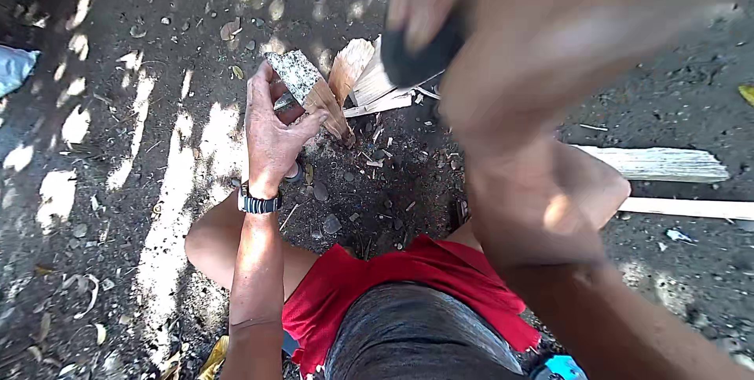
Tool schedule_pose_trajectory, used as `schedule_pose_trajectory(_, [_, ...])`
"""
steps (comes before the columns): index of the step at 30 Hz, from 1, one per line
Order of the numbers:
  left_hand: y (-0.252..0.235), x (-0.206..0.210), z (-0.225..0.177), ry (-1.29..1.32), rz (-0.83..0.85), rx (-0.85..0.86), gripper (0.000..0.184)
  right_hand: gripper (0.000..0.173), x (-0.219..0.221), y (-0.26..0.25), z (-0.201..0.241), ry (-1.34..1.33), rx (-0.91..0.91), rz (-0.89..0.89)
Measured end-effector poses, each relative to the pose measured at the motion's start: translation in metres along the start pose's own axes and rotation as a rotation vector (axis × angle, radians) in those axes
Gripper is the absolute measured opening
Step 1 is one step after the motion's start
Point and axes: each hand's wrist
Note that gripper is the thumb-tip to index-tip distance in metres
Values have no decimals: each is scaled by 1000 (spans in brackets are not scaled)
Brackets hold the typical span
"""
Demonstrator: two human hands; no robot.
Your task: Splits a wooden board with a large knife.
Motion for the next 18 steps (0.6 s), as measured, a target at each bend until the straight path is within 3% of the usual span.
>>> schedule_pose_trajectory(3, [0, -2, 1, -23, -14, -7, 100, 36, -55, 125, -86, 454, 337, 294])
schedule_pose_trajectory(5, [5, -7, 2, -55, -10, -8, 100, 36, -86, 179, -123, 656, 571, 476])
schedule_pose_trajectory(8, [17, -9, 5, -37, 11, -11, 99, 36, -96, 176, -103, 705, 732, 603])
schedule_pose_trajectory(13, [2, -7, -15, 31, -4, 86, 97, 41, -87, 129, -61, 740, 713, 614])
schedule_pose_trajectory(18, [-25, 0, -11, 40, 42, 117, 94, 34, -79, 138, -89, 585, 847, 491])
Point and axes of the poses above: each hand's wrist, its own y-axis away from the middle knuckle, its own x-axis out of the palm, z = x × y, and after that the axes turned 14 degrees about -z, right-handed
